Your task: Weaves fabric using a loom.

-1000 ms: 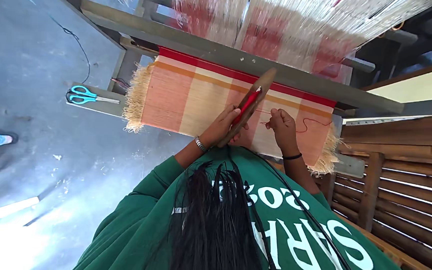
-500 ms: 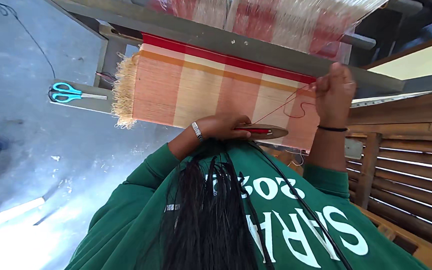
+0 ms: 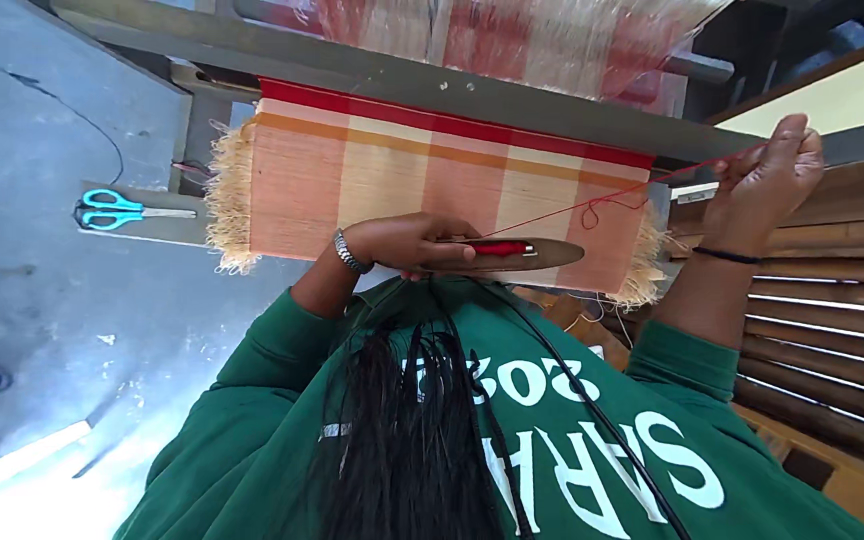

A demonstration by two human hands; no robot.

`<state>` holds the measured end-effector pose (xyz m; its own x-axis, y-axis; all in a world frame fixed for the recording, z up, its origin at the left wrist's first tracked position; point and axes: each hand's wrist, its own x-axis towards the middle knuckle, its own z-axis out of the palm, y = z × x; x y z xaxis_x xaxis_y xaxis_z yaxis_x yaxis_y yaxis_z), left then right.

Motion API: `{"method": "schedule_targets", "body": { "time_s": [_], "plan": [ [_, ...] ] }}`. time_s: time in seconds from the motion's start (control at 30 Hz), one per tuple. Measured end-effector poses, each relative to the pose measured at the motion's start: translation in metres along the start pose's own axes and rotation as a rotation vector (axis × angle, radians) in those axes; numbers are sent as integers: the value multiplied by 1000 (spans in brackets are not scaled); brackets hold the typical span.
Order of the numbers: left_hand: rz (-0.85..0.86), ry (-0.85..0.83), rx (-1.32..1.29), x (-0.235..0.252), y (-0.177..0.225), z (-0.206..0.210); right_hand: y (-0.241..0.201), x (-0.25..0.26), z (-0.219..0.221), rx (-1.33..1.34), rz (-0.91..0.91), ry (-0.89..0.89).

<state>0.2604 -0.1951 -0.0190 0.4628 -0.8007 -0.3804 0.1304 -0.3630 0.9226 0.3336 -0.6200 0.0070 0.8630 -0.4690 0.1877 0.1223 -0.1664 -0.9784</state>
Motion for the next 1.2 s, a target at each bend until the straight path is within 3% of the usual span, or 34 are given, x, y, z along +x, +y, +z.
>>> {"method": "schedule_targets", "body": {
  "time_s": [0.07, 0.17, 0.2, 0.3, 0.47, 0.6, 0.7, 0.83, 1.0, 1.13, 1.2],
  "plan": [
    [-17, -36, -30, 5, 2, 3, 7, -13, 7, -220, 56, -144],
    [-53, 62, -143, 13, -2, 14, 10, -33, 20, -774, 112, -707],
    [-56, 103, -164, 16, -4, 16, 9, -41, 26, -867, 101, -802],
    [-70, 208, -227, 25, -13, 22, 14, -80, 31, -748, 34, -649],
    [-68, 256, -276, 44, -15, 28, 14, -134, 57, -93, 394, -645],
    [-71, 286, -305, 62, -10, 38, 30, -141, 66, 176, 499, -488],
    [-7, 419, -321, 73, -11, 53, 28, -158, 65, 88, 500, -437],
    [117, 705, -256, 92, -12, 47, 23, -195, 85, 58, 469, -657],
    [116, 673, -410, 101, -16, 47, 38, -207, 93, 134, 493, -730],
    [59, 547, -196, 83, -20, 31, 32, -178, 58, -29, 449, -735],
    [22, 728, -190, 68, -27, 13, 26, -160, 30, -113, 469, -720]
  ]
}}
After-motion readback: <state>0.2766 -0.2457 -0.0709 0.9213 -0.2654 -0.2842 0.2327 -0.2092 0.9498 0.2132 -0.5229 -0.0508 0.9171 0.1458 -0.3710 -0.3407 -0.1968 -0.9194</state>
